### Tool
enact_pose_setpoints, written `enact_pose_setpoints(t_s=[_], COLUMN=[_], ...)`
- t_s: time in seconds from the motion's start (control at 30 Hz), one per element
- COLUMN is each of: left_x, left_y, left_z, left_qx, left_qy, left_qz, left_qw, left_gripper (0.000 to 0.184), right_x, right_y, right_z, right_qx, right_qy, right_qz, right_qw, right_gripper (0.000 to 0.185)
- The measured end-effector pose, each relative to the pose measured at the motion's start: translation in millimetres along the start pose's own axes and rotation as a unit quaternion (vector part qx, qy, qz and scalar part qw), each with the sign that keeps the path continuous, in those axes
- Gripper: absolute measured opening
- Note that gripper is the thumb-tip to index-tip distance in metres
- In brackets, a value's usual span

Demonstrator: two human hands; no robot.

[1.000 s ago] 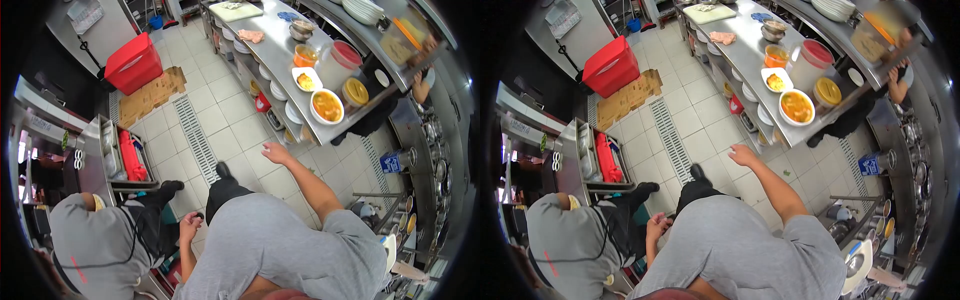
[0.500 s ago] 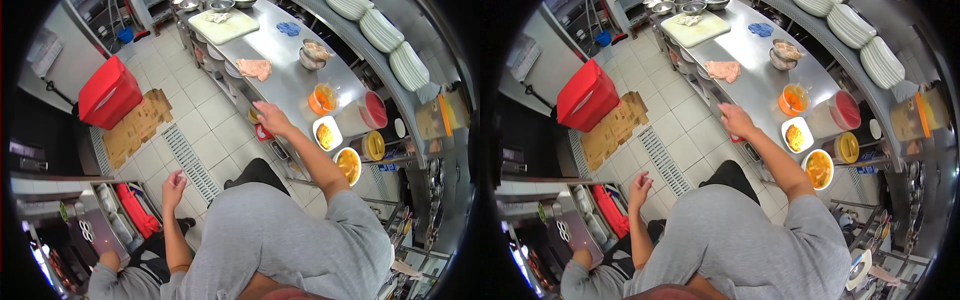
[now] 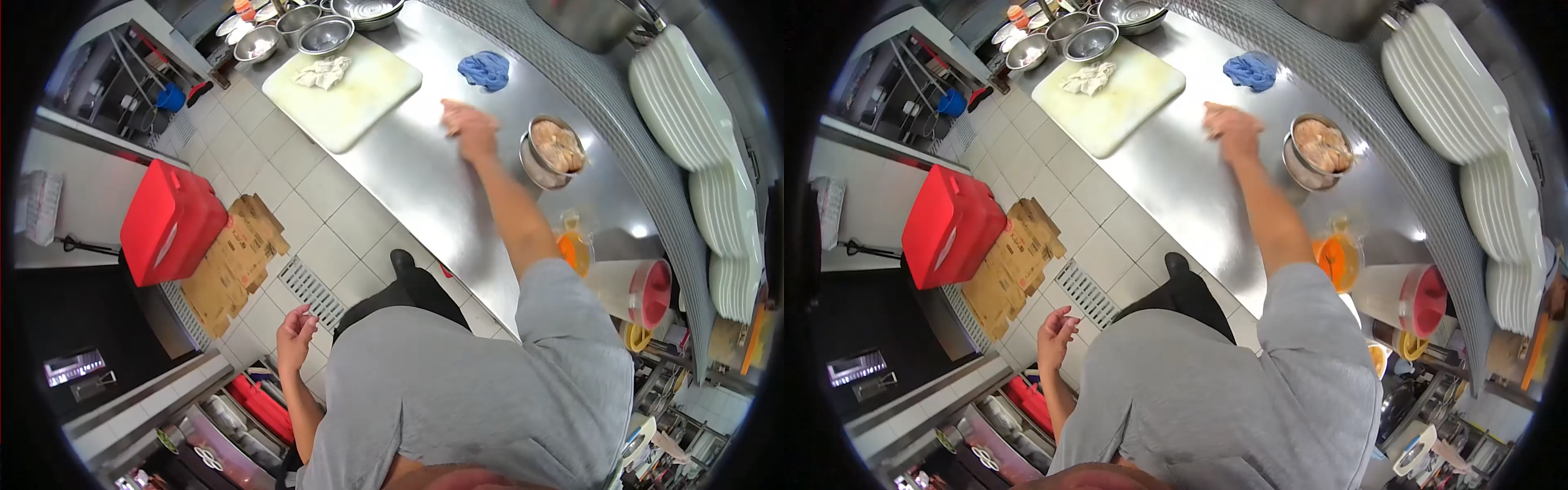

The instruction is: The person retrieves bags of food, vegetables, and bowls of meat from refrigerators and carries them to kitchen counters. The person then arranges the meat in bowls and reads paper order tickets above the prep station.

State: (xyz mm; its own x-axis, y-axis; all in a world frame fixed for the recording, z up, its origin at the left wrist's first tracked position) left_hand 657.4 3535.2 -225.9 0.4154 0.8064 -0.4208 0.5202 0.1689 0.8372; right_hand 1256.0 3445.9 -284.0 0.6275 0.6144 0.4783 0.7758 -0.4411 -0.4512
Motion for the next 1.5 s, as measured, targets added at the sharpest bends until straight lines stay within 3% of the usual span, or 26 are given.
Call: enact_pose_setpoints(t_s=[0.03,0.07,0.13,0.2,0.27,0.33,0.47,0.57,0.63,0.7,0.73,0.77,0.8,0.83,0.9,0.97,1.1,1.2,1.3,1.37,1.4,1.5], left_x=[11,22,43,71,103,149,237,287,312,323,321,315,304,291,261,235,197,196,203,213,210,201], left_y=[9,17,30,43,56,72,134,201,237,268,280,291,298,301,300,290,263,253,246,239,236,238], left_z=[-2,-4,-10,-11,-7,0,24,65,108,163,192,222,252,283,344,404,487,520,549,563,563,560], left_qx=[0.001,0.002,-0.006,-0.007,-0.002,0.016,0.062,0.099,0.134,0.156,0.166,0.175,0.174,0.173,0.167,0.189,0.177,0.125,0.085,0.098,0.102,0.091], left_qy=[0.0,0.0,0.005,-0.017,-0.063,-0.13,-0.259,-0.355,-0.409,-0.466,-0.488,-0.508,-0.526,-0.543,-0.586,-0.61,-0.623,-0.61,-0.624,-0.636,-0.629,-0.615], left_qz=[-0.004,-0.006,-0.02,-0.029,-0.039,-0.012,0.052,0.141,0.201,0.228,0.239,0.25,0.236,0.223,0.196,0.166,-0.005,-0.114,-0.186,-0.204,-0.202,-0.205], left_qw=[1.0,1.0,1.0,0.999,0.997,0.991,0.962,0.919,0.88,0.84,0.823,0.805,0.798,0.791,0.768,0.751,0.761,0.774,0.754,0.738,0.744,0.756], left_gripper=[0.043,0.043,0.042,0.042,0.042,0.043,0.039,0.037,0.038,0.039,0.04,0.041,0.041,0.041,0.039,0.037,0.033,0.029,0.026,0.027,0.027,0.025], right_x=[25,40,71,85,70,44,-24,-112,-171,-251,-298,-346,-385,-402,-427,-417,-391,-350,-323,-328,-330,-315], right_y=[17,68,114,104,72,32,19,-53,-114,-139,-140,-138,-142,-155,-183,-209,-226,-212,-188,-161,-150,-139], right_z=[-8,25,72,90,112,92,40,2,-31,-52,-64,-78,-101,-124,-164,-180,-156,-149,-151,-133,-119,-108], right_qx=[-0.01,-0.196,-0.315,-0.203,-0.101,-0.121,-0.228,-0.28,-0.273,-0.253,-0.297,-0.42,-0.436,-0.399,-0.284,-0.243,-0.135,-0.147,-0.365,-0.33,-0.376,-0.322], right_qy=[0.013,0.166,0.237,0.132,0.101,0.035,0.14,0.075,0.13,0.115,0.12,0.126,0.142,0.195,0.203,0.285,0.467,0.48,0.362,0.264,0.251,0.216], right_qz=[0.045,0.056,0.118,0.181,0.081,0.024,0.271,0.237,0.215,0.366,0.451,0.441,0.506,0.632,0.746,0.738,0.651,0.603,0.495,0.534,0.494,0.556], right_qw=[0.999,0.965,0.911,0.953,0.987,0.992,0.925,0.927,0.929,0.888,0.833,0.784,0.73,0.635,0.567,0.561,0.583,0.619,0.701,0.732,0.743,0.735], right_gripper=[0.023,0.021,0.024,0.022,0.027,0.042,0.047,0.041,0.035,0.033,0.032,0.03,0.02,0.016,0.018,0.018,0.02,0.025,0.033,0.041,0.04,0.036])
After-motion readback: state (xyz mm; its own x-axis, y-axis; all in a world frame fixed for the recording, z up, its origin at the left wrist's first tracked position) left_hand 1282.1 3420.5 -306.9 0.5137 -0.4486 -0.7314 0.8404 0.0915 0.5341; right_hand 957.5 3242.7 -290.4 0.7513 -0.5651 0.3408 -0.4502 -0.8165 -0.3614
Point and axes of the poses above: each hand's wrist, its own x-axis towards the middle knuckle, its own z-axis out of the palm, y = z × x, the point moved 1 cm from there along x, towards the middle knuckle, and after that the axes turned 10 degrees about y, right-handed, at the moved point
